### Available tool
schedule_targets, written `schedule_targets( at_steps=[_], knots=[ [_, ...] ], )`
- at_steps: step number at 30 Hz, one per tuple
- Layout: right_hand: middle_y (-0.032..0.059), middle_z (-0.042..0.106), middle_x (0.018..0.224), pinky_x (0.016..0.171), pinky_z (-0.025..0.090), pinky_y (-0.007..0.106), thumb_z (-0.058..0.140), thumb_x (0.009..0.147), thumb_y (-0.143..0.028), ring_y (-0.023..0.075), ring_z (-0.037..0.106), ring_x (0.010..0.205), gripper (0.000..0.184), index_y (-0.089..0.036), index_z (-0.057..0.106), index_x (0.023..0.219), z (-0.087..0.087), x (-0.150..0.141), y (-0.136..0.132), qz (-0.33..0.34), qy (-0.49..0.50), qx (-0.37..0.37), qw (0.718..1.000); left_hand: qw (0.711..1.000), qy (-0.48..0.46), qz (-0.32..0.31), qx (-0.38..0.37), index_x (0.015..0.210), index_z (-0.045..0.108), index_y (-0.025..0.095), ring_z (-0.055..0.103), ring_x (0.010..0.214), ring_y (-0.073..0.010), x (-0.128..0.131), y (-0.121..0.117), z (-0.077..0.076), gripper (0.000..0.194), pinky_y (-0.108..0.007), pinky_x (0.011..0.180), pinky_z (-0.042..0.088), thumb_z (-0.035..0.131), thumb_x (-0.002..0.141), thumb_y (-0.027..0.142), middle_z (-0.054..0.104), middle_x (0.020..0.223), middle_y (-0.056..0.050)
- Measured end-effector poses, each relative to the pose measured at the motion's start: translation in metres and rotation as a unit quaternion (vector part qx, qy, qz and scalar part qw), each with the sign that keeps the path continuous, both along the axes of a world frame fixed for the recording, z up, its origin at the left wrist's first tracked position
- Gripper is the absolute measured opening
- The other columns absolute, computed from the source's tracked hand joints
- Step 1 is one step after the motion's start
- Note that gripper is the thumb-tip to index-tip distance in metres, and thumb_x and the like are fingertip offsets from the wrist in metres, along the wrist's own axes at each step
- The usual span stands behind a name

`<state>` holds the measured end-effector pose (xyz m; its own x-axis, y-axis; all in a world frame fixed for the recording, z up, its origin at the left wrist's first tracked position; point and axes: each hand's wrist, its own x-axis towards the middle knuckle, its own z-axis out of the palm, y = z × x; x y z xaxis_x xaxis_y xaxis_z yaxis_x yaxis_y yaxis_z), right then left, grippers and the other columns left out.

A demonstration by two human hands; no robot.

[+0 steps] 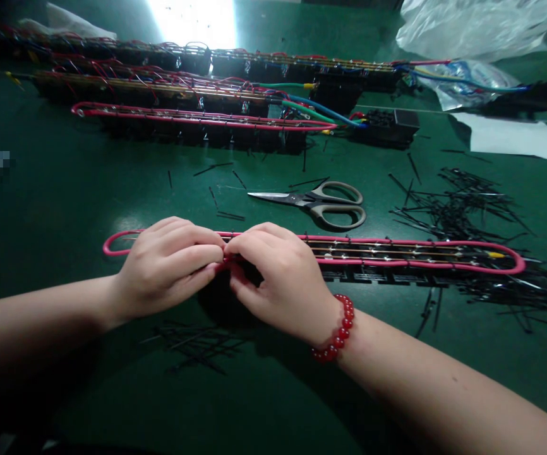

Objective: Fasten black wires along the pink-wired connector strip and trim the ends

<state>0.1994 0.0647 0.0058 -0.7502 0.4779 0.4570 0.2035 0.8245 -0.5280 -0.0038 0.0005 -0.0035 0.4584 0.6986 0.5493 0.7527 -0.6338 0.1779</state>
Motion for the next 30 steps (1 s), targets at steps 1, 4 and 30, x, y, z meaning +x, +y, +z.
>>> schedule_targets(
  at_steps=[1,4,30],
  knots=[
    [0.0081,0.073,0.092,0.08,0.055,0.036,0.06,0.082,-0.009,0.0219,0.065,0.089,0.014,-0.012,0.067,0.093,0.0,0.0002,-0.0002,-0.001,-0.003,0.0,1.0,1.0,0.0,0.002,-0.001,0.105,0.057,0.021,0.062,0.083,-0.0193,0.0001,-0.0001,0.0001,0.014,-0.034,0.073,0.045,0.059,0.093,0.016,0.07,0.101,-0.004],
    [0.008,0.073,0.093,0.08,0.055,0.036,0.058,0.083,-0.008,0.0215,0.065,0.089,0.014,-0.014,0.066,0.093,-0.0008,0.0006,-0.0005,-0.006,-0.006,0.007,1.0,1.0,0.001,0.008,-0.002,0.106,0.057,0.022,0.061,0.083,-0.0191,0.0006,-0.0004,0.0004,0.014,-0.034,0.072,0.044,0.058,0.093,0.016,0.07,0.101,-0.003],
    [0.0097,0.072,0.093,0.079,0.054,0.037,0.06,0.081,-0.008,0.0226,0.064,0.089,0.015,-0.012,0.066,0.094,-0.0023,0.0002,-0.0004,-0.006,-0.011,0.035,0.999,1.0,-0.011,-0.003,-0.015,0.107,0.056,0.021,0.06,0.084,-0.0187,-0.0013,0.0013,-0.0023,0.015,-0.034,0.073,0.043,0.059,0.093,0.017,0.068,0.102,-0.003]
  ],
)
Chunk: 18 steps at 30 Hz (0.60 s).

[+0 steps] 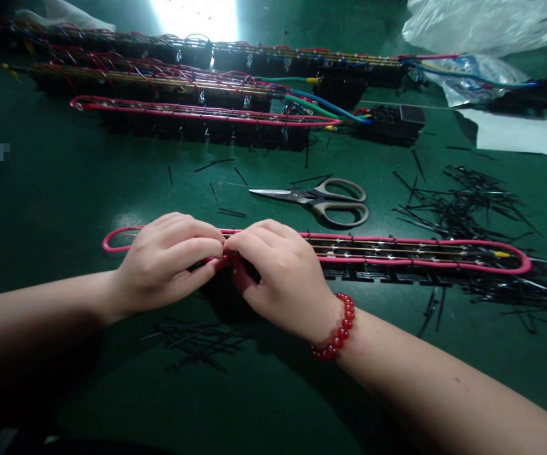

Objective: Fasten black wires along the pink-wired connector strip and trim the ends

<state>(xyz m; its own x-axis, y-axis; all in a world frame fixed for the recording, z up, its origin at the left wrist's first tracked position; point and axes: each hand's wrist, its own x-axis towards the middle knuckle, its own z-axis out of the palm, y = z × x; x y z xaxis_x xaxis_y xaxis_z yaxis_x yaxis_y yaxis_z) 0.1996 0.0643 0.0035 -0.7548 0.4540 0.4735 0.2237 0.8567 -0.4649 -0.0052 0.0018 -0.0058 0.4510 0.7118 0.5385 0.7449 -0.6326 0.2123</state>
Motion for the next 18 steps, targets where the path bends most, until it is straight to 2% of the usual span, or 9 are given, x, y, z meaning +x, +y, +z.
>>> schedule_targets(
  at_steps=[10,18],
  knots=[
    [0.0079,0.073,0.096,0.08,0.054,0.037,0.057,0.085,-0.01,0.0219,0.064,0.091,0.014,-0.017,0.064,0.095,0.0001,-0.0004,-0.0008,-0.011,-0.008,-0.004,1.0,1.0,0.026,0.013,-0.006,0.105,0.056,0.021,0.061,0.086,-0.0177,0.0005,0.0003,0.0022,0.013,-0.032,0.075,0.043,0.055,0.093,0.019,0.068,0.103,-0.004],
    [0.0091,0.072,0.095,0.081,0.053,0.037,0.056,0.085,-0.01,0.0226,0.063,0.09,0.014,-0.014,0.065,0.095,-0.0017,-0.0003,0.0002,-0.007,-0.012,-0.008,1.0,0.998,0.061,0.018,0.007,0.108,0.056,0.021,0.06,0.086,-0.0195,0.0009,0.0002,0.0022,0.015,-0.033,0.074,0.042,0.056,0.093,0.019,0.068,0.105,-0.005]
  ],
)
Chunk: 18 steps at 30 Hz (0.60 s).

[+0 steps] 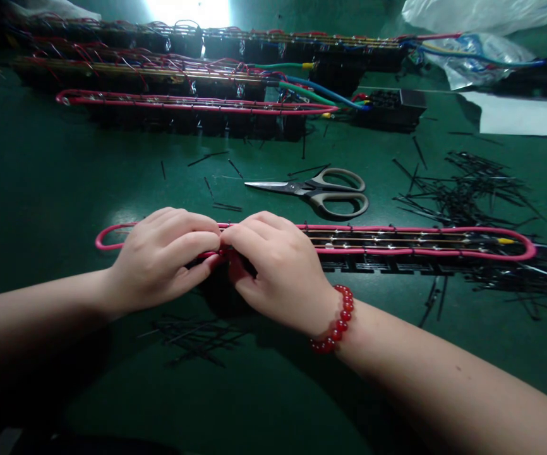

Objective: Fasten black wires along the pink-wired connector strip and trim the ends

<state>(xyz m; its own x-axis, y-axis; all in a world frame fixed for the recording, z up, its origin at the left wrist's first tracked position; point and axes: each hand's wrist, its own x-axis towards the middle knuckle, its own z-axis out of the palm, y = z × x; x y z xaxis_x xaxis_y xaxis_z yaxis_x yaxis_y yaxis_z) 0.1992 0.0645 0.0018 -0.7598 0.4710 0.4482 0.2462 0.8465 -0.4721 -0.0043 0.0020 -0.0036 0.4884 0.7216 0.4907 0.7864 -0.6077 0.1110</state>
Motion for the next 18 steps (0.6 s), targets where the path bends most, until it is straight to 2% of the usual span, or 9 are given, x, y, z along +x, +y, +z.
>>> schedule_targets(
  at_steps=[18],
  knots=[
    [0.0097,0.072,0.095,0.08,0.053,0.038,0.054,0.086,-0.011,0.023,0.064,0.09,0.013,-0.017,0.064,0.092,0.0017,-0.0012,-0.0007,0.003,0.002,0.0,1.0,1.0,-0.003,-0.004,-0.01,0.108,0.055,0.023,0.062,0.088,-0.0185,-0.0013,0.0016,0.0,0.015,-0.033,0.076,0.043,0.054,0.094,0.02,0.067,0.104,-0.004]
  ],
)
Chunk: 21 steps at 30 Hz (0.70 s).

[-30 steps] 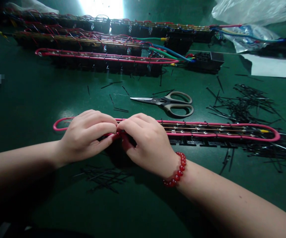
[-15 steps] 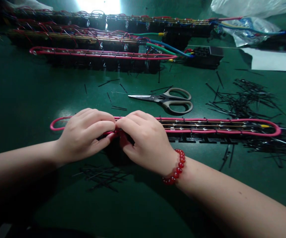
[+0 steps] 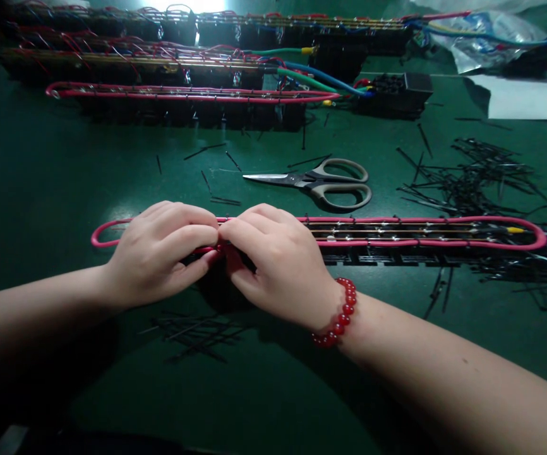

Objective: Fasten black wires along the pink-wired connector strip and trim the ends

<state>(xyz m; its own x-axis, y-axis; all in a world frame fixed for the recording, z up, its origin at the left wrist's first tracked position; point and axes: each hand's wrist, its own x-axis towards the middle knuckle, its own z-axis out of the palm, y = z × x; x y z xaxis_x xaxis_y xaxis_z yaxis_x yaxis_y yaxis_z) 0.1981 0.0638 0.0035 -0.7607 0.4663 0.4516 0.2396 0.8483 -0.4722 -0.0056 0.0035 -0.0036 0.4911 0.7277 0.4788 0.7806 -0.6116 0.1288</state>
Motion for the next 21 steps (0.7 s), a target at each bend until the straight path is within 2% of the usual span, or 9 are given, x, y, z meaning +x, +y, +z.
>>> schedule_targets(
  at_steps=[9,21],
  knots=[
    [0.0101,0.072,0.094,0.081,0.053,0.038,0.055,0.085,-0.01,0.0228,0.064,0.089,0.012,-0.015,0.064,0.092,-0.0013,-0.0006,-0.0004,0.003,0.01,0.011,1.0,1.0,0.001,-0.007,0.005,0.106,0.055,0.021,0.062,0.088,-0.0195,0.0003,-0.0007,0.0016,0.013,-0.034,0.076,0.045,0.056,0.093,0.021,0.067,0.105,-0.006],
    [0.0085,0.072,0.095,0.083,0.052,0.037,0.054,0.086,-0.011,0.0219,0.063,0.089,0.012,-0.017,0.063,0.092,-0.0011,0.0,-0.0007,0.0,0.001,0.018,1.0,1.0,0.002,-0.007,0.006,0.106,0.055,0.021,0.063,0.087,-0.0197,0.0005,-0.0013,0.0024,0.013,-0.034,0.075,0.045,0.056,0.092,0.021,0.067,0.105,-0.006]
  ],
)
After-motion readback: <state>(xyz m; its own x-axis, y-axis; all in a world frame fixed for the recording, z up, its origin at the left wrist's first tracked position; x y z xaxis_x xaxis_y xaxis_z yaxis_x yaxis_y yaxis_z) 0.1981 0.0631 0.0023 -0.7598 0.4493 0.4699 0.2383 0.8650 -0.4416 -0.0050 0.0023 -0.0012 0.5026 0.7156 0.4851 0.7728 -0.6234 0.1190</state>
